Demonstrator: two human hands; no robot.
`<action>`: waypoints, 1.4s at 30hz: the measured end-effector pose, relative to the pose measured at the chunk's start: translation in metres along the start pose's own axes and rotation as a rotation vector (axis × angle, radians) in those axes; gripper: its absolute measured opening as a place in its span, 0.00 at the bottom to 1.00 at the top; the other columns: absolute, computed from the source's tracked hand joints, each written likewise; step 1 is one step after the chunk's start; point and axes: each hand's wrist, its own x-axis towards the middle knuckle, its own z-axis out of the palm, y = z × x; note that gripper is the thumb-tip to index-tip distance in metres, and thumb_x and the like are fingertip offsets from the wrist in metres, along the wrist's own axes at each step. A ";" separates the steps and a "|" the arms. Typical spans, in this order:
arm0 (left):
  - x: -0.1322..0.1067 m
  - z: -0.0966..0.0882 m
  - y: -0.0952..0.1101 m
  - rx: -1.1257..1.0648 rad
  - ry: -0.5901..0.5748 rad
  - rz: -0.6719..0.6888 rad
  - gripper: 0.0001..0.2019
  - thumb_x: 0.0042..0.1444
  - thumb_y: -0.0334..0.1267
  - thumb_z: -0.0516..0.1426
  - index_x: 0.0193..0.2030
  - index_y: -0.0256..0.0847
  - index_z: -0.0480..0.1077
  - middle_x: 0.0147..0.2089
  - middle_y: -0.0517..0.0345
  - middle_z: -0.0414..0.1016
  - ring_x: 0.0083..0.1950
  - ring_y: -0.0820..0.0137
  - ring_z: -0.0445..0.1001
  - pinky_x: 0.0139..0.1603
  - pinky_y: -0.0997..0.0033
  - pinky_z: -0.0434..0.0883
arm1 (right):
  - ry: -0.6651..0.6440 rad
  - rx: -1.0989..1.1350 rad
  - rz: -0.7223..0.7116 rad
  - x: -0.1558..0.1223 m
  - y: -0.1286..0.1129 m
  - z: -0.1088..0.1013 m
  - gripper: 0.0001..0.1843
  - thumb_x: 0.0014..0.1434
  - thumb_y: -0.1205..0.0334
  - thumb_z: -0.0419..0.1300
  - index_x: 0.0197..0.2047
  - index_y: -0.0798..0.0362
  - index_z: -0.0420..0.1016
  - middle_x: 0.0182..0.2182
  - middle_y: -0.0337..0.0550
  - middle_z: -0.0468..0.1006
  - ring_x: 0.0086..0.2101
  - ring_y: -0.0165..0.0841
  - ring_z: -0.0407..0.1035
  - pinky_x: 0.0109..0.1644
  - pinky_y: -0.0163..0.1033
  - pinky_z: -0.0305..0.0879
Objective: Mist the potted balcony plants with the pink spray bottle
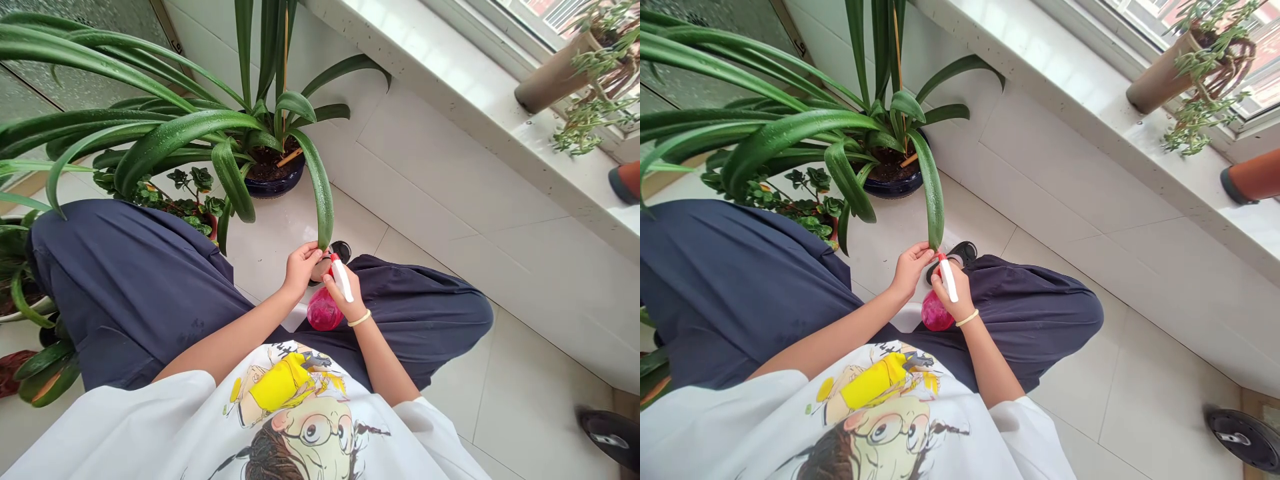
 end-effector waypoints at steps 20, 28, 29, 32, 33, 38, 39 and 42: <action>-0.007 0.006 0.005 -0.080 -0.032 -0.054 0.15 0.49 0.41 0.66 0.43 0.38 0.76 0.41 0.49 0.82 0.48 0.59 0.81 0.58 0.51 0.72 | 0.026 -0.021 0.047 0.010 -0.012 -0.006 0.13 0.61 0.50 0.57 0.33 0.51 0.71 0.31 0.43 0.77 0.34 0.36 0.71 0.45 0.42 0.70; -0.004 0.002 -0.004 0.025 -0.007 -0.019 0.09 0.50 0.38 0.63 0.39 0.39 0.76 0.42 0.51 0.83 0.49 0.62 0.79 0.58 0.58 0.71 | 0.041 0.000 0.044 0.020 -0.017 -0.020 0.11 0.62 0.52 0.57 0.38 0.51 0.73 0.38 0.44 0.79 0.41 0.37 0.73 0.51 0.42 0.68; -0.003 0.002 -0.005 0.035 -0.003 -0.015 0.09 0.51 0.37 0.62 0.39 0.39 0.76 0.42 0.51 0.83 0.49 0.62 0.79 0.57 0.59 0.71 | 0.041 -0.003 0.045 0.021 -0.017 -0.021 0.11 0.62 0.52 0.57 0.38 0.51 0.73 0.38 0.44 0.79 0.41 0.37 0.73 0.51 0.43 0.68; -0.002 0.001 -0.006 0.045 0.014 0.003 0.09 0.52 0.37 0.61 0.39 0.39 0.77 0.42 0.52 0.83 0.49 0.63 0.79 0.58 0.59 0.70 | 0.067 0.013 0.111 0.024 -0.017 -0.024 0.12 0.62 0.52 0.56 0.33 0.51 0.71 0.30 0.42 0.77 0.33 0.35 0.71 0.43 0.42 0.69; -0.001 0.001 -0.006 0.044 0.019 0.007 0.09 0.52 0.37 0.61 0.39 0.39 0.77 0.42 0.52 0.83 0.49 0.63 0.79 0.59 0.59 0.70 | 0.079 0.026 0.126 0.026 -0.018 -0.026 0.12 0.62 0.52 0.56 0.33 0.51 0.70 0.28 0.40 0.76 0.31 0.35 0.71 0.41 0.41 0.69; -0.002 0.003 -0.007 0.014 0.014 0.014 0.08 0.51 0.36 0.61 0.39 0.39 0.77 0.42 0.52 0.83 0.49 0.63 0.79 0.60 0.59 0.69 | 0.009 0.015 0.025 0.046 -0.043 -0.044 0.12 0.60 0.52 0.58 0.38 0.51 0.74 0.36 0.43 0.79 0.37 0.36 0.73 0.46 0.42 0.69; -0.002 0.003 -0.007 0.007 0.008 0.015 0.08 0.51 0.36 0.61 0.39 0.39 0.77 0.42 0.52 0.83 0.49 0.63 0.79 0.60 0.59 0.69 | -0.003 -0.007 0.006 0.053 -0.050 -0.048 0.12 0.60 0.52 0.58 0.38 0.52 0.74 0.37 0.43 0.79 0.38 0.36 0.73 0.46 0.42 0.69; -0.003 0.005 -0.007 0.005 -0.001 0.017 0.08 0.51 0.35 0.61 0.38 0.39 0.77 0.41 0.52 0.83 0.47 0.64 0.79 0.59 0.59 0.69 | 0.014 -0.066 0.019 0.074 -0.069 -0.062 0.11 0.59 0.53 0.57 0.33 0.52 0.72 0.31 0.41 0.78 0.33 0.35 0.72 0.42 0.41 0.69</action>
